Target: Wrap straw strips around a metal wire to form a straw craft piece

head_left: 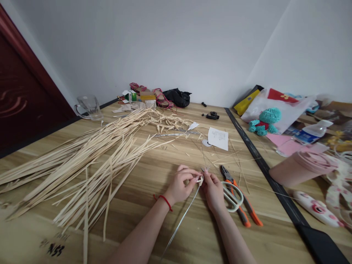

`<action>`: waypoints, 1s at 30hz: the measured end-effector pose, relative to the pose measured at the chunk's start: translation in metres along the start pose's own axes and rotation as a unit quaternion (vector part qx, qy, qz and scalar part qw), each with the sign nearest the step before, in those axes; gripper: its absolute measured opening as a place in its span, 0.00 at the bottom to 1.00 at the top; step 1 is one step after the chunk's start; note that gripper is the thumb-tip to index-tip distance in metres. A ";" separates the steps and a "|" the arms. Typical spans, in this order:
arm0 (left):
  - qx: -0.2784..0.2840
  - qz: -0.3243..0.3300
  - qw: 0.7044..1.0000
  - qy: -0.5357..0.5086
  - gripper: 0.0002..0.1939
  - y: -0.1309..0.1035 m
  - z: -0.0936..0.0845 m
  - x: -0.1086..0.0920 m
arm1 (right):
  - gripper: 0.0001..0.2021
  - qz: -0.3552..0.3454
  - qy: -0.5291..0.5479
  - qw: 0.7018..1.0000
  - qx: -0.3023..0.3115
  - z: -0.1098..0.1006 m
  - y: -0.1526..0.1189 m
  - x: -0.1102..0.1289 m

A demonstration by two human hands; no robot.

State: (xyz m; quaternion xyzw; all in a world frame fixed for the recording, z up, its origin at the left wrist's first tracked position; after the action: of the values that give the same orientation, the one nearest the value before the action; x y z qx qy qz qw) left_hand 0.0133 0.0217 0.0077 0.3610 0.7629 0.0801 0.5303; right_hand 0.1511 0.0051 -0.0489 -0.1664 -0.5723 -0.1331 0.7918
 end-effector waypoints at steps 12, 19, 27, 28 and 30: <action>-0.024 -0.024 0.999 -0.020 0.11 0.000 0.000 0.007 | 0.17 0.049 0.027 0.998 0.013 0.002 -0.003 -0.002; -0.071 -0.063 0.995 -0.030 0.16 0.001 -0.003 0.012 | 0.16 0.072 0.047 0.996 0.032 0.001 -0.002 0.000; -0.133 -0.115 0.981 -0.081 0.17 0.003 -0.006 0.024 | 0.16 0.070 0.059 0.994 0.058 0.004 -0.004 0.004; -0.138 -0.116 0.980 -0.088 0.17 0.003 -0.006 0.024 | 0.16 0.073 0.057 0.994 0.061 0.005 -0.004 0.005; -0.146 -0.116 0.978 -0.097 0.17 0.003 -0.006 0.026 | 0.16 0.085 0.060 0.992 0.073 0.005 -0.005 0.008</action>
State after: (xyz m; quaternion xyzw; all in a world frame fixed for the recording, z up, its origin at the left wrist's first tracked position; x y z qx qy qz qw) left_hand 0.0049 0.0416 -0.0075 0.1948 0.7245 0.0937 0.6545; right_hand 0.1466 0.0022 -0.0392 -0.1482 -0.5157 -0.0327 0.8432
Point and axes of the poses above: each hand's wrist, its own y-axis towards the middle knuckle, its own z-axis out of the palm, x = y × z, the point moved 3 cm from there along y, towards the middle knuckle, and after that the axes turned 2 degrees about z, right-handed, at the moved point
